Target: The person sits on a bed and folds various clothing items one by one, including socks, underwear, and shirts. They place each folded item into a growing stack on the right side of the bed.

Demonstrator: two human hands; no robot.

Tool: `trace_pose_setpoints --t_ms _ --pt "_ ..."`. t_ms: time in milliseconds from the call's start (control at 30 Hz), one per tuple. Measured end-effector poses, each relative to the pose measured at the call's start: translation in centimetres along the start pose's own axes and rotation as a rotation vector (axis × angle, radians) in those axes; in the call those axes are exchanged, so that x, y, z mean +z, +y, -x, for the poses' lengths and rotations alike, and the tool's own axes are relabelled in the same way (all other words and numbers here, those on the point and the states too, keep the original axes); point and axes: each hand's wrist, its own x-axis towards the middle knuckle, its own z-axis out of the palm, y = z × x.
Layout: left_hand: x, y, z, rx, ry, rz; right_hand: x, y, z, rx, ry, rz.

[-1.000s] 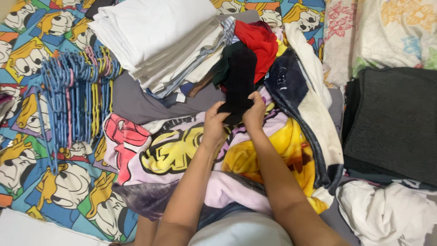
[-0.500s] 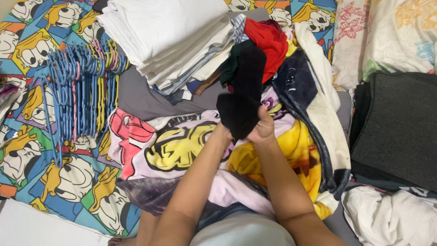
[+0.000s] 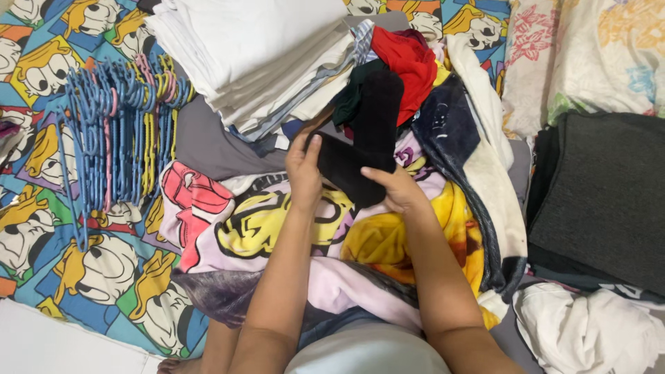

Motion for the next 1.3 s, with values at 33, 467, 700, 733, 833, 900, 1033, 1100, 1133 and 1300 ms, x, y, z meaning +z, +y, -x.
trace_pose_setpoints --t_ms 33,467,700,733,833,900,1033,1100,1133,1300 --pt "-0.1 0.0 -0.1 0.029 0.064 -0.092 -0.1 -0.1 -0.2 -0.015 0.071 0.085" --pt "-5.1 1.2 -3.9 0.086 0.296 -0.134 -2.1 -3.2 2.3 -0.140 0.086 0.054" --pt "-5.7 -1.2 -3.6 -0.112 0.218 0.189 -2.1 -5.9 3.2 -0.221 -0.167 -0.137" --pt "-5.9 -1.2 -3.8 -0.135 0.212 0.214 -2.5 -6.0 2.8 -0.184 -0.118 -0.029" --pt "-7.6 -0.9 -3.9 -0.218 0.176 0.319 -4.1 -5.8 1.7 -0.214 0.227 0.354" --pt "-8.4 -0.6 -4.0 -0.296 0.105 0.434 -5.1 -4.8 1.2 -0.197 0.278 0.233" --pt "-7.1 -0.7 -4.2 -0.321 -0.090 0.699 -4.4 -0.5 -0.2 0.021 0.124 -0.154" --pt "-6.3 -1.0 -2.9 -0.201 -0.218 0.798 -3.0 2.7 -0.9 0.118 0.107 -0.270" --pt "-5.8 -1.3 -2.2 -0.244 -0.231 0.726 -2.2 4.0 -1.2 0.119 0.117 -0.193" --pt "-4.2 -2.7 -2.0 -0.352 -0.234 0.572 1.9 4.3 -1.4 -0.210 0.280 0.797"
